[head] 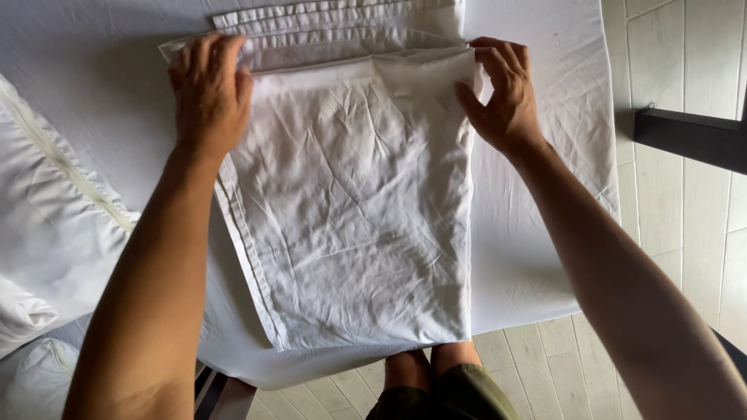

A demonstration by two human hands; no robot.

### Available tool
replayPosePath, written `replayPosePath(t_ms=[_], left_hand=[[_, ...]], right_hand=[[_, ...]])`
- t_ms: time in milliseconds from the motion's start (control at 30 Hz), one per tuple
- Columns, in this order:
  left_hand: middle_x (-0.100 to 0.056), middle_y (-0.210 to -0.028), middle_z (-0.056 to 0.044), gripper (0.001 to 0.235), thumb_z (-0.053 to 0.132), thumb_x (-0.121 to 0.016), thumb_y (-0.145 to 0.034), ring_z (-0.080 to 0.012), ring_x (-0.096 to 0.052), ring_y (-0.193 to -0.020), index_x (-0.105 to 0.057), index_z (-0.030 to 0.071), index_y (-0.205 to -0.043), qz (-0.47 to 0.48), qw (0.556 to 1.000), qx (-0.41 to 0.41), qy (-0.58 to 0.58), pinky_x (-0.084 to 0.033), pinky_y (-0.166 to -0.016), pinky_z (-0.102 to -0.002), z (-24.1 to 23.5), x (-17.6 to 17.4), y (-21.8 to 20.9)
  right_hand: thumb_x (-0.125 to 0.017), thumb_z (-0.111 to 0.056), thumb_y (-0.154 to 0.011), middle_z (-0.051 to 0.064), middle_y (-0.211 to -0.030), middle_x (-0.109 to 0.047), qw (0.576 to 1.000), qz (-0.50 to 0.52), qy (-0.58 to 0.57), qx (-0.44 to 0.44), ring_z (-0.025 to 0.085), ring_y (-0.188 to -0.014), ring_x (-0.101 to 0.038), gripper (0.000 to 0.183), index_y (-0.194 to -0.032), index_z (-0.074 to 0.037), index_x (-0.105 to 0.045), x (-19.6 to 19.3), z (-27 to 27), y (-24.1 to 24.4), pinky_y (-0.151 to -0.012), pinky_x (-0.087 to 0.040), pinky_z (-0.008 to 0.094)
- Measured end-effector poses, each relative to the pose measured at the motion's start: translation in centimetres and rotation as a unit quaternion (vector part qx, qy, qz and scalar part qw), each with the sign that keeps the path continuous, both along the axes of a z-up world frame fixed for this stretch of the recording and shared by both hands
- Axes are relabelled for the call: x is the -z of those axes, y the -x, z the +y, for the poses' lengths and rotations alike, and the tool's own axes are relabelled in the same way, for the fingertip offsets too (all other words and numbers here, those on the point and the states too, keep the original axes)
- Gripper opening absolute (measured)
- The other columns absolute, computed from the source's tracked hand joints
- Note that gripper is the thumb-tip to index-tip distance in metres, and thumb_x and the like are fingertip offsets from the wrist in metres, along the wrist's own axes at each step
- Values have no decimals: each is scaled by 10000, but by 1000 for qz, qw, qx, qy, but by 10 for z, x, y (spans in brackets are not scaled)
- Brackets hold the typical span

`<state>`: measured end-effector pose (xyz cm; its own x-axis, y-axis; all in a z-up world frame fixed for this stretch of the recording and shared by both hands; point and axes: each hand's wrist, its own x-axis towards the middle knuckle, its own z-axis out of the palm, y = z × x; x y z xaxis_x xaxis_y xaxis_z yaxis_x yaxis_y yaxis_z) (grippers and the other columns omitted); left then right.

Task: Fold a white linen item and place it into a wardrobe.

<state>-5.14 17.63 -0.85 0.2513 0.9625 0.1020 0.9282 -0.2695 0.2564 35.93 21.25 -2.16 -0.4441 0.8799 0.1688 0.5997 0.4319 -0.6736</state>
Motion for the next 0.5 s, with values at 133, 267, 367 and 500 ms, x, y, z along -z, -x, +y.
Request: replayPosePath(t_ms=[133, 267, 367, 500], left_hand=[[-544, -1103, -109, 255, 258, -714, -1095, -314, -489, -1013, -678, 112, -1300, 109, 994, 2, -10, -363, -896, -483, -1, 7, 35], [-488, -1192, -178, 284, 137, -794, -988, -362, -444, -1058, -638, 20, -1194, 92, 996, 2, -10, -311, -1009, -510, 0, 13, 52], [-504, -1211, -175, 260, 138, -836, -979, -358, -425, -1106, -588, 63, -1011, 83, 996, 13, -1, -283, -1049, -518, 3, 12, 59], [-669, -1088, -99, 244, 115, -826, -1018, -317, -553, -1070, -587, 83, -1054, 52, 997, 48, 37, -254, -1141, -537, 2, 2, 64]], right_hand=[[-447, 41, -714, 271, -1181, -599, 998, 51, 14, -36, 367, -1024, -476, 502, -1182, 134, -603, 8, 19, -4, -899, -419, 433], [-491, 148, -836, 173, -1025, -633, 998, -38, -3, -56, 291, -938, -534, 544, -1346, 42, -650, 10, 33, -6, -829, -459, 376], [-640, 88, -886, 122, -1012, -620, 994, -70, 0, -78, 268, -963, -534, 359, -1220, -7, -731, 10, 41, -12, -737, -471, 350], [-774, -83, -900, 146, -1140, -637, 985, -97, 42, -137, 315, -1081, -556, 241, -1125, -20, -715, 14, 50, -22, -819, -508, 419]])
